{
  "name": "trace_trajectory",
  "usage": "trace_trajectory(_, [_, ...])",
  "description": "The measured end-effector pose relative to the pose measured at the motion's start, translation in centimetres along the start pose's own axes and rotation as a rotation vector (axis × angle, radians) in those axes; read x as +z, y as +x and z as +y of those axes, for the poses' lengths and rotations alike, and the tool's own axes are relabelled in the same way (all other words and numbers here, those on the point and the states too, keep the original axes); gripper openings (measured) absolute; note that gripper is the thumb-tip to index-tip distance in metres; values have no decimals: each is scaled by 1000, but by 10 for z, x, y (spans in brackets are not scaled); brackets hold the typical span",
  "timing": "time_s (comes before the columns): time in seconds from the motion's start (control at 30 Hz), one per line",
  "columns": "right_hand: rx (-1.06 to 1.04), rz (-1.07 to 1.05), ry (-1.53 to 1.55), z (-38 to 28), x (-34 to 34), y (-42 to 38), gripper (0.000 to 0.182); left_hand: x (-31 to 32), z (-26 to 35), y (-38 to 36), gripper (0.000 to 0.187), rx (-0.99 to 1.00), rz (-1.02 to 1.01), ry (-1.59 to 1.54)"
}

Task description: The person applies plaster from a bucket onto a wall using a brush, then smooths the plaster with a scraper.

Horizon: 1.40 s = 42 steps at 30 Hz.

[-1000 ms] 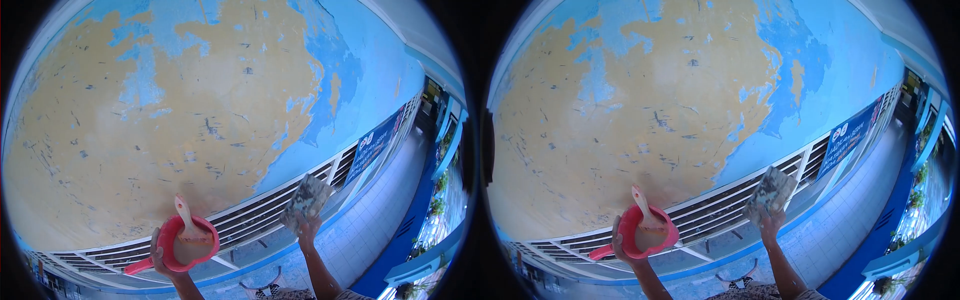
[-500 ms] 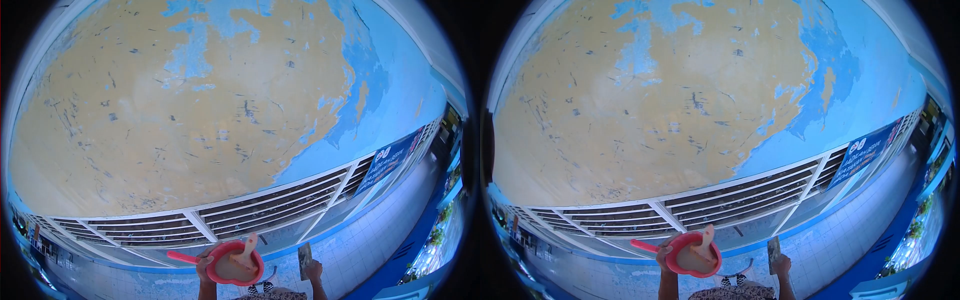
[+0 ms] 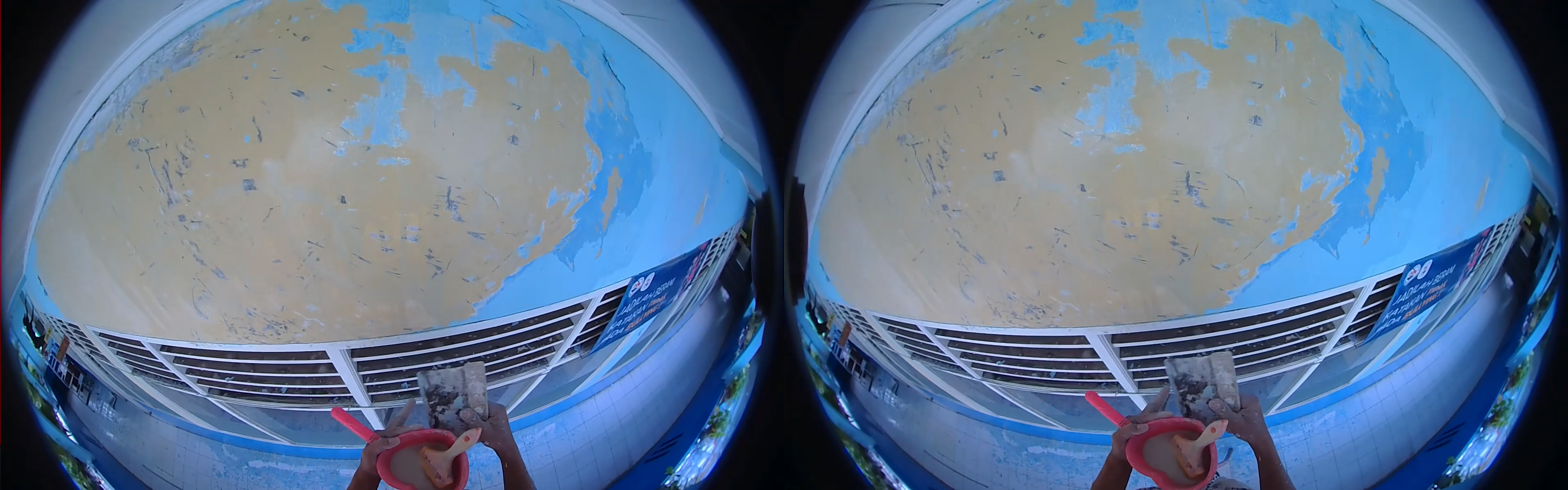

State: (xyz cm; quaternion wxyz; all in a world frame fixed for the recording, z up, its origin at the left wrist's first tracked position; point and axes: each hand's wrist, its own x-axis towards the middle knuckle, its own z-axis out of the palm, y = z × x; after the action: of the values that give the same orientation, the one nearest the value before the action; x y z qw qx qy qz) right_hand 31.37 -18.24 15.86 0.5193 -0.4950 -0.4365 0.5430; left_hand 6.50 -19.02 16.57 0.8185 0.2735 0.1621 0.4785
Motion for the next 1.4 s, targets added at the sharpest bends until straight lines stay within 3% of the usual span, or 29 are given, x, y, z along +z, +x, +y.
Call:
trace_trajectory(0.07, [-54, -66, 0, -18, 14, 3, 31, -6, -2, 1, 72, 20, 6, 5])
trace_trajectory(0.17, [-55, -260, -518, -39, 31, 9, 36, -11, -9, -2, 70, 68, 35, 29])
trace_trajectory(0.3, [-6, -258, -626, -33, 37, 14, 35, -24, -14, -2, 68, 124, 62, 84])
trace_trajectory(0.33, [-16, -251, -627, -24, 35, 14, 35, -29, -16, -1, 68, 136, 66, 99])
trace_trajectory(0.4, [-409, -102, -322, -12, 31, 13, 29, -38, -21, 3, 67, 159, 70, 128])
trace_trajectory(0.43, [-492, -21, -309, -13, 29, 12, 22, -44, -22, 7, 66, 172, 69, 143])
trace_trajectory(0.47, [-504, -13, -309, -5, 23, 10, 22, -48, -24, 9, 66, 184, 70, 159])
trace_trajectory(0.53, [-370, -71, 5, 5, 5, 5, 19, -57, -29, 13, 65, 206, 76, 186])
trace_trajectory(0.57, [-252, -119, -20, 0, -2, -3, 23, -61, -32, 16, 64, 219, 78, 199])
trace_trajectory(0.6, [-264, -116, -21, -5, -2, -7, 23, -65, -35, 19, 64, 234, 81, 212])
trace_trajectory(0.9, [-719, -56, -797, -18, 33, -43, 52, -97, -58, 20, 59, 306, 167, 317])
trace_trajectory(0.93, [-708, -50, -797, -20, 39, -47, 52, -98, -63, 16, 59, 304, 182, 326])
trace_trajectory(1.0, [-807, 114, -1098, -26, 54, -52, 35, -97, -69, 8, 58, 297, 210, 344])
trace_trajectory(1.03, [-776, 109, -1075, -21, 55, -52, 23, -66, -63, 8, 59, 247, 187, 169])
trace_trajectory(1.17, [-797, 14, -1230, -60, 54, -58, 26, -42, -53, 12, 65, 309, 223, 242])
trace_trajectory(1.23, [-806, -113, -1151, -56, 49, -55, 28, -35, -50, 10, 70, 358, 255, 294])
trace_trajectory(1.27, [-793, -111, -1148, -55, 48, -57, 28, -30, -48, 9, 70, 345, 258, 295])
trace_trajectory(1.33, [-558, -98, -995, -64, 46, -60, 28, -22, -47, 11, 69, 409, 296, 253])
trace_trajectory(1.4, [-578, -23, -865, -78, 46, -69, 28, -23, -47, 11, 69, 384, 306, 228])
